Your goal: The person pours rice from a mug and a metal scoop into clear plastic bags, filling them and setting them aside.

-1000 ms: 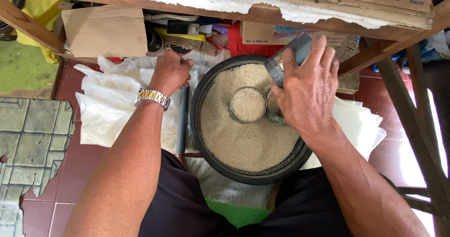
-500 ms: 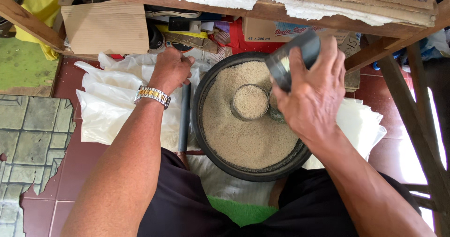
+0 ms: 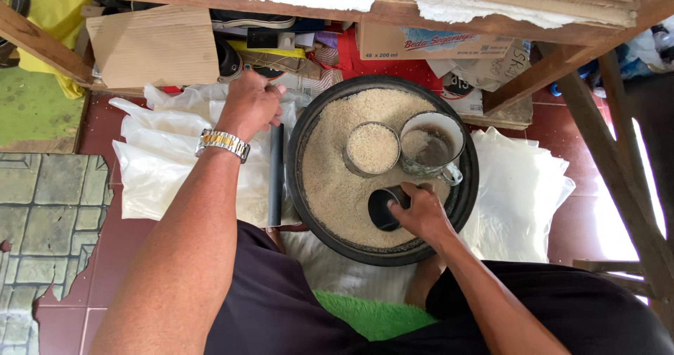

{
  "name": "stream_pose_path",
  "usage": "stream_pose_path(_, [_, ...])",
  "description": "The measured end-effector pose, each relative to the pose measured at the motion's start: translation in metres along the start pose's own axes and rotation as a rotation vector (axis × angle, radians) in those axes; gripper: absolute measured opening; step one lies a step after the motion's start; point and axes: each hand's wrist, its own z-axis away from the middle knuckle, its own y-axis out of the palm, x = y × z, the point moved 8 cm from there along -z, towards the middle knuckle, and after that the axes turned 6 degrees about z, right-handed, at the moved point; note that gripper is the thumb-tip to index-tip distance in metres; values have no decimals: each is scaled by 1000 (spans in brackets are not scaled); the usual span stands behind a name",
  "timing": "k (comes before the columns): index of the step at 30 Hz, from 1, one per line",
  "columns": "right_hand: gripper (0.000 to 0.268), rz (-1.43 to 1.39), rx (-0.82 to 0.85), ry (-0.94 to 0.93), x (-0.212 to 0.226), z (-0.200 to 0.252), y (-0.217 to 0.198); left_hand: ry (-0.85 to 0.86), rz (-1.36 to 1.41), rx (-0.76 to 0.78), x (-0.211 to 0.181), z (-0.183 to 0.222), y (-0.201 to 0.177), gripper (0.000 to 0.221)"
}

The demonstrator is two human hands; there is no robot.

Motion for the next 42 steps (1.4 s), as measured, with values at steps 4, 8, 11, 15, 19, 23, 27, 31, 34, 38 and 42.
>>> stream_pose_path(4, [64,-90,-47,41,-43,-25,43,-13,24,8,1,3,-2,34])
stream_pose_path(8, [57,-106,-114,195,-33,-11,33,-20,24,-20,3,3,-5,33])
stream_pose_path(11, [55,-52,-228,309,-54,-8,15,-29,18,-18,7,0,-4,32])
stream_pose_path(15, [51,-79,-390,345,-112,-22,6,-11,10,-27,7,-5,1,31])
stream_pose_path(19, [42,84,-355,381,-137,-26,18,-3,-11,-10,1,-7,8,32])
stream_pose_path(23, [34,112,-638,94,-19,36,-79,-9,3,2,3,-8,10,32])
stream_pose_path(27, [46,322,-506,271,50,127,-202,-184,-76,82,1,-1,10,27])
stream_pose_path(31, [18,-216,-780,36,38,197,-273,-236,-36,51,-2,4,1,28])
stream_pose_path(34, [27,-182,-777,149,-26,187,-284,-173,-55,33,-14,13,-10,31])
stream_pose_path(38, [17,-429,-602,431,-124,156,-284,-178,-94,8,-12,19,-20,26])
stream_pose_path(42, [19,-313,-563,400,-263,104,-261,-304,-92,-31,-22,46,-29,31])
